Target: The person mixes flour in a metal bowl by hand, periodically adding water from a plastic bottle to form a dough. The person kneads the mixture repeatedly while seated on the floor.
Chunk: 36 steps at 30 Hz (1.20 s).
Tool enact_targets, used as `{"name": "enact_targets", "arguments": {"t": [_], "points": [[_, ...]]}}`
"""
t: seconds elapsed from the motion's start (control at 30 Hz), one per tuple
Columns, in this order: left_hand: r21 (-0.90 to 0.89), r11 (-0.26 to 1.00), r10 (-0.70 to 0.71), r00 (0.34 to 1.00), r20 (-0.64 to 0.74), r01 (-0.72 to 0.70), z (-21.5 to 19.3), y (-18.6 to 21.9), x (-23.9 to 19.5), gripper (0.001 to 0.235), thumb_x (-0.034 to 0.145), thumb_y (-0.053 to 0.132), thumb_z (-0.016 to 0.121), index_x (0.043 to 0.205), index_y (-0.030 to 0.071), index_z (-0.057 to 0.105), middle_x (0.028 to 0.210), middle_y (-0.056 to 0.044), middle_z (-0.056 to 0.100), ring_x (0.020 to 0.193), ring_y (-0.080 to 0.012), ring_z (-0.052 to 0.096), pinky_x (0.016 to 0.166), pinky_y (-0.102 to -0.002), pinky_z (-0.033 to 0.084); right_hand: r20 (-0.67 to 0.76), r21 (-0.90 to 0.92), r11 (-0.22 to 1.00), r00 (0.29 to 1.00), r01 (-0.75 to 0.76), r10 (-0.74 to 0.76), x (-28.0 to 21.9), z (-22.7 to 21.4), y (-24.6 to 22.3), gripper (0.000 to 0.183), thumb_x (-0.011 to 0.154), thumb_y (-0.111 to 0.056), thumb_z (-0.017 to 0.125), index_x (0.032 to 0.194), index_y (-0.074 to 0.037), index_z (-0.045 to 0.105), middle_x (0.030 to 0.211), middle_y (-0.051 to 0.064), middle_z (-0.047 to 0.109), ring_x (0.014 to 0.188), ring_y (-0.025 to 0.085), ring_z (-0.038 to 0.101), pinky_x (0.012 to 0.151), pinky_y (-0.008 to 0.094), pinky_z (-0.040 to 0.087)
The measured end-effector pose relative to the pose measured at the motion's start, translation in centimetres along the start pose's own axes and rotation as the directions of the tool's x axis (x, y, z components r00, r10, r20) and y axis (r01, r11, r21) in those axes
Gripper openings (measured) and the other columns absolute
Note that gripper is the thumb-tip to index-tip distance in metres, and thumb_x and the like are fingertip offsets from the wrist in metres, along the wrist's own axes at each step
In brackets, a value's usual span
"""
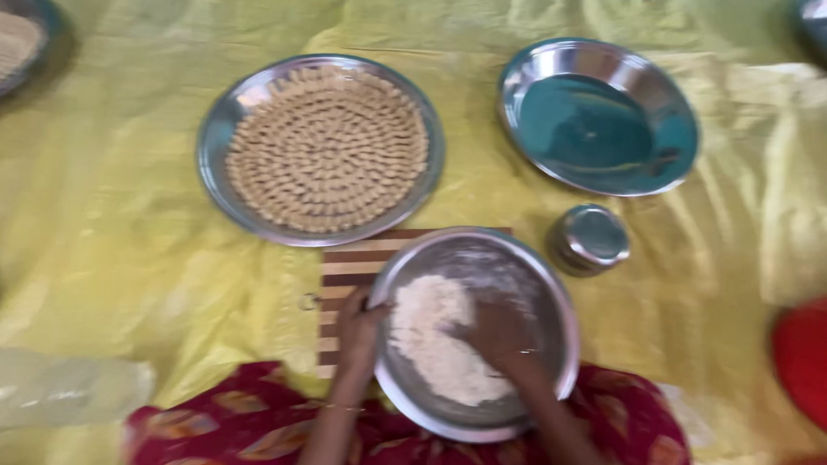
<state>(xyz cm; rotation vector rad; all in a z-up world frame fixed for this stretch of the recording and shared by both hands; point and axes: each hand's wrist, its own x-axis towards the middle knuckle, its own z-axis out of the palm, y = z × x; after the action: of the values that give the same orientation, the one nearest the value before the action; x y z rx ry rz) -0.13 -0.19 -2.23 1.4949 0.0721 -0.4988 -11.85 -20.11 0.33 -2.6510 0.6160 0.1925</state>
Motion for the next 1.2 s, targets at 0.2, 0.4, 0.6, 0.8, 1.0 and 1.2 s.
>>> {"name": "enact_targets", "arguments": {"t": [0.2, 0.4, 0.6, 0.8, 1.0, 1.2], "points": [[-0.078, 0.995, 0.063, 0.998, 0.013, -0.062, 0.0, 0.3, -0.1, 0.02, 0.078, 0.0, 0.071, 0.098, -0.001, 0.067, 0.086, -0.011, 0.066, 0.076, -0.021, 0.062, 0.072, -0.032, 0.051, 0.36, -0.355, 0.933, 0.914, -0.051, 0.187, -4.2, -4.4, -3.5, 0.139, 0.071, -0.069, 0.083, 0.166, -0.012, -0.002, 0.15, 0.026, 0.046, 0.135, 0.043, 0.05, 0.112, 0.055, 0.043], [-0.142, 0.985, 0.107, 0.992, 0.064, -0.097, -0.2, -0.8, 0.0, 0.021, 0.079, 0.0, 0.069, 0.099, -0.002, 0.065, 0.09, -0.012, 0.067, 0.079, -0.0215, 0.065, 0.075, -0.034, 0.054, 0.125, -0.339, 0.924, 0.965, -0.176, 0.23, -4.8, -0.4, -4.4, 0.093, 0.085, -0.027, 0.072, 0.159, -0.018, 0.016, 0.148, 0.028, 0.041, 0.13, 0.05, 0.049, 0.101, 0.061, 0.048], [0.119, 0.967, 0.232, 0.971, -0.057, -0.224, -0.7, 2.8, -2.5, 0.053, 0.084, 0.01, 0.076, 0.13, 0.002, 0.052, 0.126, -0.017, 0.063, 0.112, -0.0253, 0.063, 0.096, -0.036, 0.052, -0.107, -0.239, 0.959, 0.986, -0.151, 0.128, -2.5, 5.0, 1.2, 0.059, 0.092, -0.009, 0.057, 0.15, -0.011, 0.044, 0.123, 0.022, 0.064, 0.108, 0.04, 0.069, 0.094, 0.05, 0.056], [0.326, 0.773, 0.633, 0.696, -0.339, -0.544, -8.6, 12.1, -8.5, 0.051, 0.091, 0.011, 0.072, 0.138, 0.005, 0.055, 0.143, -0.013, 0.056, 0.137, -0.0282, 0.051, 0.116, -0.041, 0.039, -0.126, -0.218, 0.969, 0.988, -0.119, 0.093, -2.6, 4.5, 2.6, 0.06, 0.084, -0.022, 0.074, 0.139, -0.01, 0.055, 0.119, 0.016, 0.071, 0.112, 0.032, 0.069, 0.098, 0.043, 0.056], [0.878, 0.357, 0.923, 0.267, -0.279, -0.318, -24.1, 22.0, -14.3, 0.042, 0.084, -0.01, 0.071, 0.122, 0.004, 0.063, 0.132, -0.015, 0.064, 0.129, -0.0363, 0.055, 0.11, -0.046, 0.041, -0.103, -0.162, 0.978, 0.988, -0.128, 0.113, -4.6, 2.9, 1.9, 0.059, 0.085, -0.016, 0.068, 0.142, -0.011, 0.054, 0.123, 0.018, 0.07, 0.113, 0.034, 0.069, 0.097, 0.044, 0.056], [0.979, 0.179, 0.734, 0.676, -0.063, -0.102, -31.9, 24.0, -16.4, 0.03, 0.085, -0.004, 0.068, 0.109, 0.013, 0.074, 0.118, -0.013, 0.069, 0.101, -0.0397, 0.065, 0.085, -0.05, 0.052, -0.116, -0.161, 0.981, 0.989, -0.109, 0.091, -4.1, 3.5, 2.1, 0.063, 0.082, -0.015, 0.067, 0.143, -0.012, 0.051, 0.122, 0.018, 0.069, 0.112, 0.035, 0.069, 0.097, 0.045, 0.056]]}}
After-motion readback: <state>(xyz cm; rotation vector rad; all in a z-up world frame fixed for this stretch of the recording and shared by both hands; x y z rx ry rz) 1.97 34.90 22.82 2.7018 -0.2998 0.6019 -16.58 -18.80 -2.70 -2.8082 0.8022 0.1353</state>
